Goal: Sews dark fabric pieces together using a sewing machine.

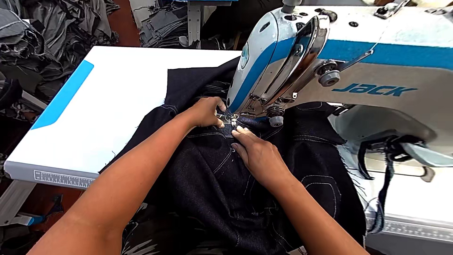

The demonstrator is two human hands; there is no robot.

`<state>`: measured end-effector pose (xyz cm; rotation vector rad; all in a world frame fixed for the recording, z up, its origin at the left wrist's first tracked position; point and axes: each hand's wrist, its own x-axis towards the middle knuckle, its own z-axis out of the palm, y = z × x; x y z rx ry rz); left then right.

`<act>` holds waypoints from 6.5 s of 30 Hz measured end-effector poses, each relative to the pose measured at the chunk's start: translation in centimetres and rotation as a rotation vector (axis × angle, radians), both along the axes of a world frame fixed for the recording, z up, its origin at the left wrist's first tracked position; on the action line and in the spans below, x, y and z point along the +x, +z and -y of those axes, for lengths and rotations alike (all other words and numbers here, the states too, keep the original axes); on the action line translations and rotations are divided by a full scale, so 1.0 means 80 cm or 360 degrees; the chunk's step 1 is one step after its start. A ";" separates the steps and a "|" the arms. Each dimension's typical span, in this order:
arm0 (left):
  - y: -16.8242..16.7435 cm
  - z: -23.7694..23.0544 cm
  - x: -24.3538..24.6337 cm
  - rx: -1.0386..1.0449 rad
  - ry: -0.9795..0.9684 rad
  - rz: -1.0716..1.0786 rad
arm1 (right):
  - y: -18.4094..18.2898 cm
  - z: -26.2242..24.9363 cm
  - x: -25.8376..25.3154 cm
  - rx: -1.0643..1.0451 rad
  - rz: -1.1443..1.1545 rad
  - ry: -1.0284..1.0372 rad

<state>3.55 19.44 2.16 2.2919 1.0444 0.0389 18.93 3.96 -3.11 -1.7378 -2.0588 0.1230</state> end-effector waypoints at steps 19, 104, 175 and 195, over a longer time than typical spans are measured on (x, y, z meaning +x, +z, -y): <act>-0.011 0.175 0.021 0.0563 0.0067 -0.0186 | 0.002 0.010 0.000 0.0014 0.0062 0.0042; -0.059 0.112 0.002 0.0554 0.0304 0.0093 | -0.019 -0.034 0.040 0.0277 0.0193 0.0140; -0.061 0.063 0.005 0.0683 0.0321 0.0237 | -0.021 -0.061 0.069 0.0455 0.0080 0.0273; -0.057 0.006 0.021 0.0616 0.0428 0.0450 | -0.019 -0.111 0.096 0.0078 0.0122 -0.0110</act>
